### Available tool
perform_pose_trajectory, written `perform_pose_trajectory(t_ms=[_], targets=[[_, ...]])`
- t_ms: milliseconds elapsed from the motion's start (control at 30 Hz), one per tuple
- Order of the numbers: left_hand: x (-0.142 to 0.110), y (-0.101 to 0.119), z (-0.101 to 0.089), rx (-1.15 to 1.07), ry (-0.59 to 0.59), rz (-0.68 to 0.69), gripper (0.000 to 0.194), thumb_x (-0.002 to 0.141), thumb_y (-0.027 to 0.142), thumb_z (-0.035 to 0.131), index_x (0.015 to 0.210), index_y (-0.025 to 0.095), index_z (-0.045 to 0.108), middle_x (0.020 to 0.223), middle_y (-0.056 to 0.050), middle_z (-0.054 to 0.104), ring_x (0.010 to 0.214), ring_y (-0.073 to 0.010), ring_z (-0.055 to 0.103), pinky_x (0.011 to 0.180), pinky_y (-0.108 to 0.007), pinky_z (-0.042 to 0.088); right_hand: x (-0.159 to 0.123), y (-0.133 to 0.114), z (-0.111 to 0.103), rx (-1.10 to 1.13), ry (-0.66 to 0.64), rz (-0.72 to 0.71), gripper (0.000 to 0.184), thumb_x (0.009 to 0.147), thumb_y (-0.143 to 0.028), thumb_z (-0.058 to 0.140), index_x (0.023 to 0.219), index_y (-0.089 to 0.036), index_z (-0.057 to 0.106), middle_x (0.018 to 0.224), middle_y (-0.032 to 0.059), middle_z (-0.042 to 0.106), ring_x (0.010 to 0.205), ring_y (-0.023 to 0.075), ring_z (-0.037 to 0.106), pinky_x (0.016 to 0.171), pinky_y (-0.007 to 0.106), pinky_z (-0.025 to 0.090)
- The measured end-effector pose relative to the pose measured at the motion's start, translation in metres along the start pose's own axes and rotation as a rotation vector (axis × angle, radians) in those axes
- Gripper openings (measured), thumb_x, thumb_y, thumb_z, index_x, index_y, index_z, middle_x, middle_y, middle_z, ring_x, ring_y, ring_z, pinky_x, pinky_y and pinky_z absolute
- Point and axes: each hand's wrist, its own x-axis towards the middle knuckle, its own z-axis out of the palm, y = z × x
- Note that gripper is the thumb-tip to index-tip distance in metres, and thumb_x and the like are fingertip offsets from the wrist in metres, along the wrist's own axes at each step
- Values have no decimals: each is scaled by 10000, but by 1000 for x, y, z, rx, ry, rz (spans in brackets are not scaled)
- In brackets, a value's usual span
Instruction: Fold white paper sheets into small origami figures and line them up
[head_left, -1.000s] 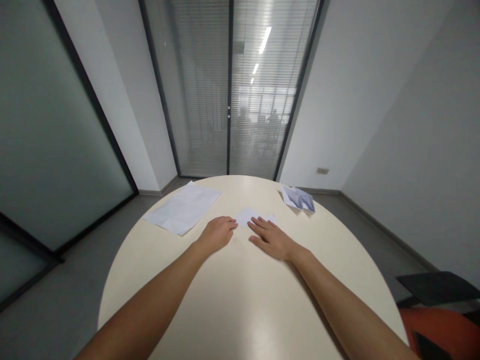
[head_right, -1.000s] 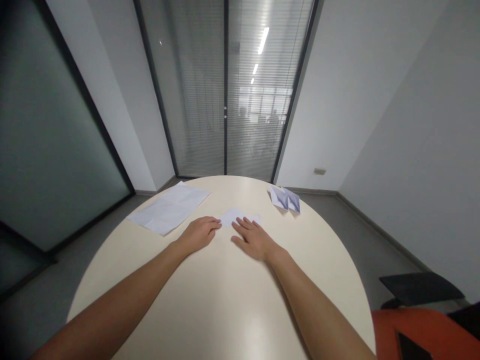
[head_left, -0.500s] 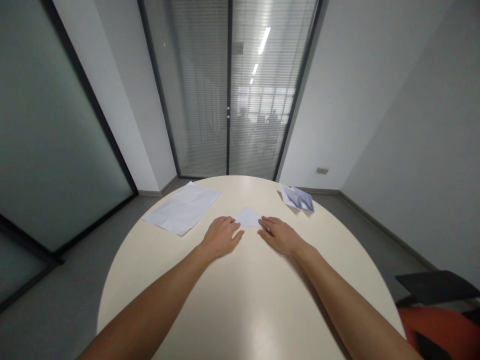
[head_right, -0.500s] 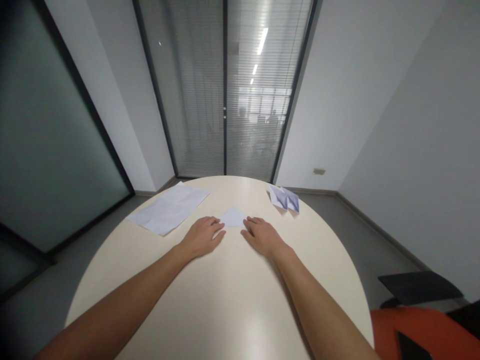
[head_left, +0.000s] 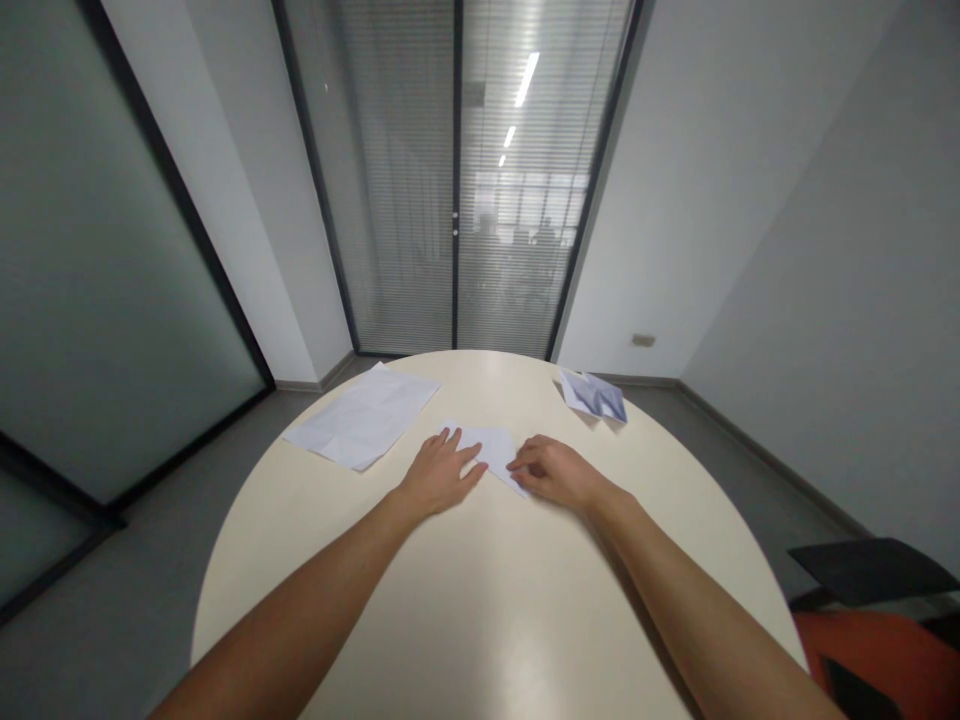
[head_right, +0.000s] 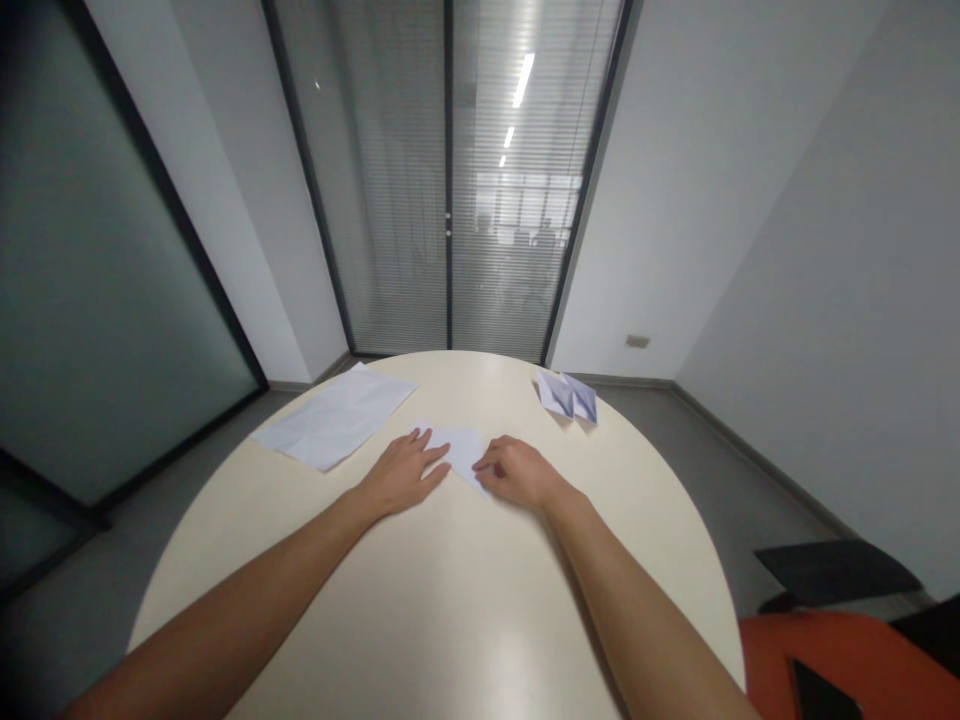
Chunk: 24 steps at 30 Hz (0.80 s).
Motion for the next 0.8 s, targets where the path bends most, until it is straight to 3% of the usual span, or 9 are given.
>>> perform_pose_trajectory(t_ms=[200, 433, 800], targets=[[-1, 0, -2, -13, -14, 59, 492, 1013, 506, 381, 1400, 273, 577, 1492, -117, 511, 1405, -359, 424, 1138, -546, 333, -2, 2, 2, 69, 6, 18, 206, 873, -232, 647, 1024, -231, 785, 990, 71, 707, 873, 186, 642, 800, 293, 491], [-2, 10, -8, -72, 72, 232, 400, 1004, 399, 448, 1253, 175, 667, 1322, -111, 651, 1217, -266, 583, 1074, -435, 432, -2, 2, 5, 77, 32, 15, 218, 863, -213, 633, 1033, -221, 770, 980, 72, 699, 928, 211, 641, 851, 330, 499], [-2, 9, -4, -69, 68, 158, 464, 989, 485, 451, 1302, 191, 626, 1383, -108, 613, 1271, -282, 536, 1095, -461, 389, -2, 4, 7, 139, 7, -17, 252, 810, -200, 686, 1039, -233, 787, 1076, 79, 716, 967, 220, 658, 905, 351, 504]])
